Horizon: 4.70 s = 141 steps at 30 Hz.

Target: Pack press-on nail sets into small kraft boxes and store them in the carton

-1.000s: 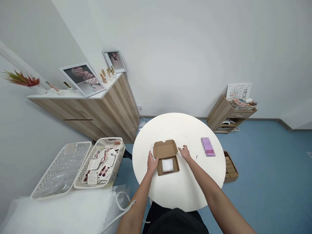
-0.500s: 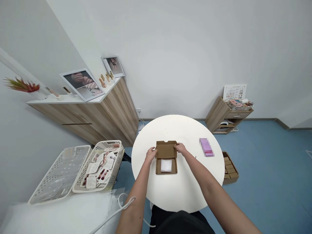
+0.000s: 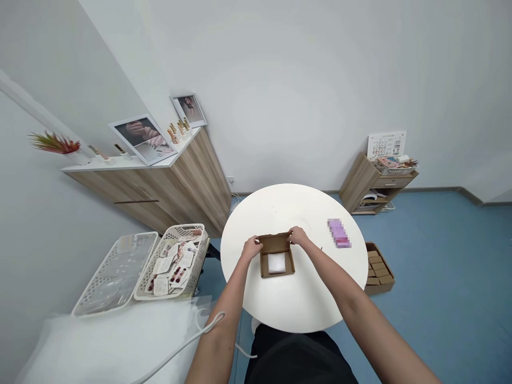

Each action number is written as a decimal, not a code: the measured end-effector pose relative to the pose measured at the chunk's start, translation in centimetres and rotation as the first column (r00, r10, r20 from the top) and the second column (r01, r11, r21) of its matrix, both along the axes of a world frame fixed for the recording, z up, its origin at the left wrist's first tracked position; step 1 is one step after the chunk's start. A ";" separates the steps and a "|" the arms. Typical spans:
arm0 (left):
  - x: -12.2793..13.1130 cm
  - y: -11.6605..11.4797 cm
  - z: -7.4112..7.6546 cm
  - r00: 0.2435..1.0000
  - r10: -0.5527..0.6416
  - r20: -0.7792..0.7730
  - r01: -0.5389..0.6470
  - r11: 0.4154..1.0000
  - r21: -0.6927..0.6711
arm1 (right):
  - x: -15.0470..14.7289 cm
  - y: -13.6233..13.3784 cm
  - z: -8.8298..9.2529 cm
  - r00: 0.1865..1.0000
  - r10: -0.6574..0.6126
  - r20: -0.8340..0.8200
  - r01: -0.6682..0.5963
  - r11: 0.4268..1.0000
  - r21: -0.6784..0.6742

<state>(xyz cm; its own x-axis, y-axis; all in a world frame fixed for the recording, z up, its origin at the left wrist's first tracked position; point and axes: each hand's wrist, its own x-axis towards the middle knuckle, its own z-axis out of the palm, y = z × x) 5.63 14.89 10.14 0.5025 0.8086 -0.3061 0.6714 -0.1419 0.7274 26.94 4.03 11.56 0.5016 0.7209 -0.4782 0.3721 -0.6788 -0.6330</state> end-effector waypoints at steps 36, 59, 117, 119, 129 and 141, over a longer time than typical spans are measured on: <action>-7.8 -16.1 -12.7 0.981 -0.032 0.193 -0.009 0.978 0.208 | -9.2 -16.2 -12.8 0.911 0.169 0.375 -0.261 0.943 0.209; -1.4 -15.8 -0.6 0.987 0.160 -0.020 -0.156 0.981 0.113 | 1.2 -14.4 -3.8 0.958 0.268 -0.100 -0.239 0.942 0.237; 0.2 -17.4 -7.7 0.999 -0.011 -0.046 0.036 0.806 0.591 | -0.1 -14.5 -8.9 0.800 0.195 0.568 -0.443 0.831 0.338; 0.1 -17.1 -7.4 0.997 -0.058 -0.052 0.078 0.809 0.582 | -0.3 -14.3 -7.8 0.815 0.216 0.538 -0.420 0.860 0.291; 2.3 -13.4 -3.2 0.922 -0.285 -0.261 0.380 0.794 0.475 | -2.5 -14.4 -4.2 0.909 0.196 0.367 -0.265 0.953 0.148; 11.7 -19.9 3.6 0.799 -0.579 0.162 0.460 0.762 0.456 | 8.0 -28.2 -1.8 0.981 -0.192 -0.020 0.165 0.779 0.605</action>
<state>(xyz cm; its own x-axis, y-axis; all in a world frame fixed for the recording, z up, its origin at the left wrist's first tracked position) 17.36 -5.05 13.72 0.8919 0.4139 0.1825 0.1891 -0.7077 0.6807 34.93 -24.19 9.75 0.6594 0.7504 0.0457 0.3171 -0.2225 -0.9219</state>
